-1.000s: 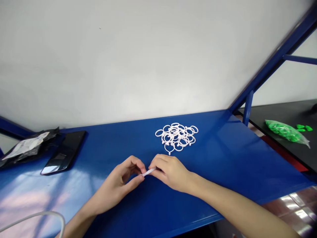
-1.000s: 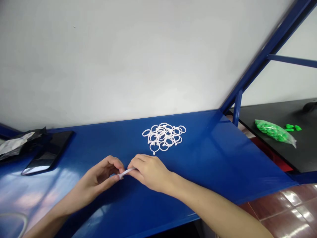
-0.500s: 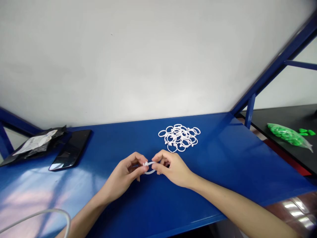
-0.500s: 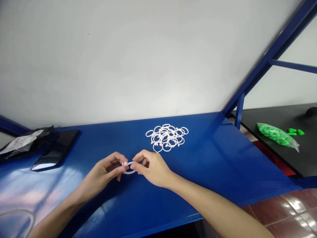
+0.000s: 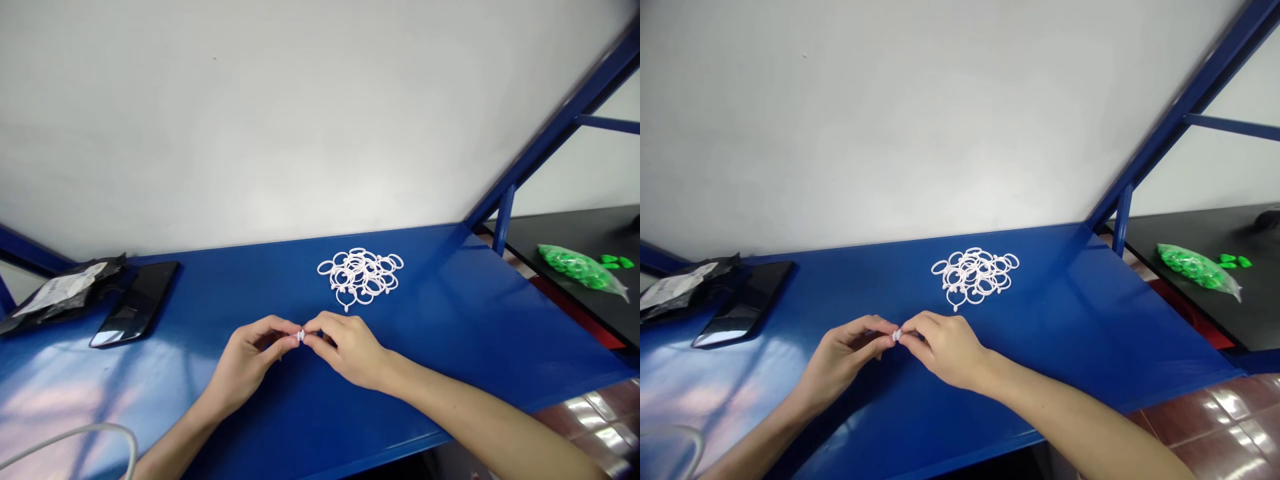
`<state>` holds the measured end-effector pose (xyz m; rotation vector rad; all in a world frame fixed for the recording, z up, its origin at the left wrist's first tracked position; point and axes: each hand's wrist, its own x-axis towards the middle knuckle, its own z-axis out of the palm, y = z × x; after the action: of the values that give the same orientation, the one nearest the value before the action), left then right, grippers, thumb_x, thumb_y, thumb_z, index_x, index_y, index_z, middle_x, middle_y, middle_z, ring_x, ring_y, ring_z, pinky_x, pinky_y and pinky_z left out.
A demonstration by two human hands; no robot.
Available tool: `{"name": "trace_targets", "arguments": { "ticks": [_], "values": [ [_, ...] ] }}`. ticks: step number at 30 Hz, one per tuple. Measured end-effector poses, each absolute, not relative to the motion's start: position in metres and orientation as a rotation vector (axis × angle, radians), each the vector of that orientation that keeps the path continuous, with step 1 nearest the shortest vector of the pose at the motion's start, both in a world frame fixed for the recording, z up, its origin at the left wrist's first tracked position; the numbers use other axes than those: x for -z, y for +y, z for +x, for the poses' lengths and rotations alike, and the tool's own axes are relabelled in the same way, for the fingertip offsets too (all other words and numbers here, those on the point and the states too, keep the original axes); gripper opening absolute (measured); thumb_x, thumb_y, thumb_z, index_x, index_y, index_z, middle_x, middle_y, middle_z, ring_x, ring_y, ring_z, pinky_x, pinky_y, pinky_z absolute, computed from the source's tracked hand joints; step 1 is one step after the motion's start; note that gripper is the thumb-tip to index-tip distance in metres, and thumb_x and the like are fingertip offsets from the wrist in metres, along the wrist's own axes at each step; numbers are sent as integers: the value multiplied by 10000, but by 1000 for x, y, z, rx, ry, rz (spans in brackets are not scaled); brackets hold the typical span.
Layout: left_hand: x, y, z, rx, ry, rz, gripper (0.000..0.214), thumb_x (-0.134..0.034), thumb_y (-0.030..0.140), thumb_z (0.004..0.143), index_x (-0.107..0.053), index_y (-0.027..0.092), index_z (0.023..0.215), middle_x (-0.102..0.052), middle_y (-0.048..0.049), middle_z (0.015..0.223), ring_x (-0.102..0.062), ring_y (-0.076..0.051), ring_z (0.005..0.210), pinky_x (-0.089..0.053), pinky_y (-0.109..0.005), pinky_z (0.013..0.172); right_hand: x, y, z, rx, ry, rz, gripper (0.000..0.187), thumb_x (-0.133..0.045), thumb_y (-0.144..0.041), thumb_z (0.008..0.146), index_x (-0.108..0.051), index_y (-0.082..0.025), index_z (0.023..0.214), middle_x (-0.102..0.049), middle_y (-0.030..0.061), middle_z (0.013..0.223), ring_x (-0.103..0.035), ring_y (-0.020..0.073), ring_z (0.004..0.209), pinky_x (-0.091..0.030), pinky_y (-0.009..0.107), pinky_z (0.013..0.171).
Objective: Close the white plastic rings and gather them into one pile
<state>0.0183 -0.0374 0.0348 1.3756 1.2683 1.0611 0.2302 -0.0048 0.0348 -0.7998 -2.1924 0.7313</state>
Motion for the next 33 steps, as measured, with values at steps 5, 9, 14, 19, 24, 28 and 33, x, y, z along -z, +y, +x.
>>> {"name": "trace_targets", "arguments": {
  "ticks": [5, 9, 14, 19, 24, 28, 33],
  "values": [
    [-31, -38, 20, -1205, 1162, 1562, 45, -789, 302, 846, -802, 258, 852, -720, -7, 852, -660, -115, 695, -536, -206, 608, -32, -6, 230, -318, -2326, -713, 360, -389, -342, 1110, -678, -166, 983, -748, 28, 857, -686, 136, 666, -479, 250, 601],
    [-31, -39, 21, -1274, 1125, 1693, 51, -766, 241, 875, -798, 269, 848, -704, 13, 792, -665, -101, 688, -545, -192, 642, -37, -8, 229, -267, -2365, -668, 398, -341, -307, 1120, -662, -154, 942, -717, 26, 829, -654, 125, 636, -476, 245, 572],
    [-32, -42, 21, -1322, 1044, 1831, 88, -758, 197, 883, -792, 267, 843, -696, 19, 777, -661, -94, 682, -549, -176, 635, -41, -9, 232, -293, -2394, -629, 327, -393, -284, 1108, -653, -177, 941, -711, -1, 845, -630, 108, 619, -475, 231, 581],
    [-32, -39, 20, -1304, 1020, 1945, 83, -738, 201, 903, -781, 255, 858, -695, 10, 784, -671, -100, 677, -558, -184, 626, -37, -7, 232, -205, -2427, -595, 318, -414, -262, 1098, -662, -173, 921, -700, -5, 817, -604, 106, 588, -432, 243, 545],
    [-29, -28, 8, -1141, 1256, 2221, 156, -664, 293, 963, -765, 273, 1079, -741, -43, 984, -716, -165, 874, -596, -276, 796, -38, 8, 233, -113, -2417, -707, 322, -447, -325, 1094, -685, -173, 940, -723, 26, 851, -646, 153, 730, -496, 282, 667],
    [-15, -12, -14, -897, 1635, 2354, 329, -578, 409, 995, -694, 269, 1268, -699, -94, 1252, -642, -267, 1164, -544, -455, 1025, -42, 41, 254, 56, -2286, -985, 263, -481, -277, 1078, -714, -186, 999, -739, 75, 973, -645, 222, 928, -521, 354, 842],
    [6, 5, -39, -694, 1865, 2311, 510, -544, 542, 976, -634, 208, 1351, -566, -135, 1489, -466, -363, 1425, -436, -575, 1159, -39, 72, 279, 119, -2223, -1201, 227, -513, -229, 1045, -729, -189, 1099, -695, 133, 1153, -595, 287, 1039, -537, 461, 919]
  ]
}}
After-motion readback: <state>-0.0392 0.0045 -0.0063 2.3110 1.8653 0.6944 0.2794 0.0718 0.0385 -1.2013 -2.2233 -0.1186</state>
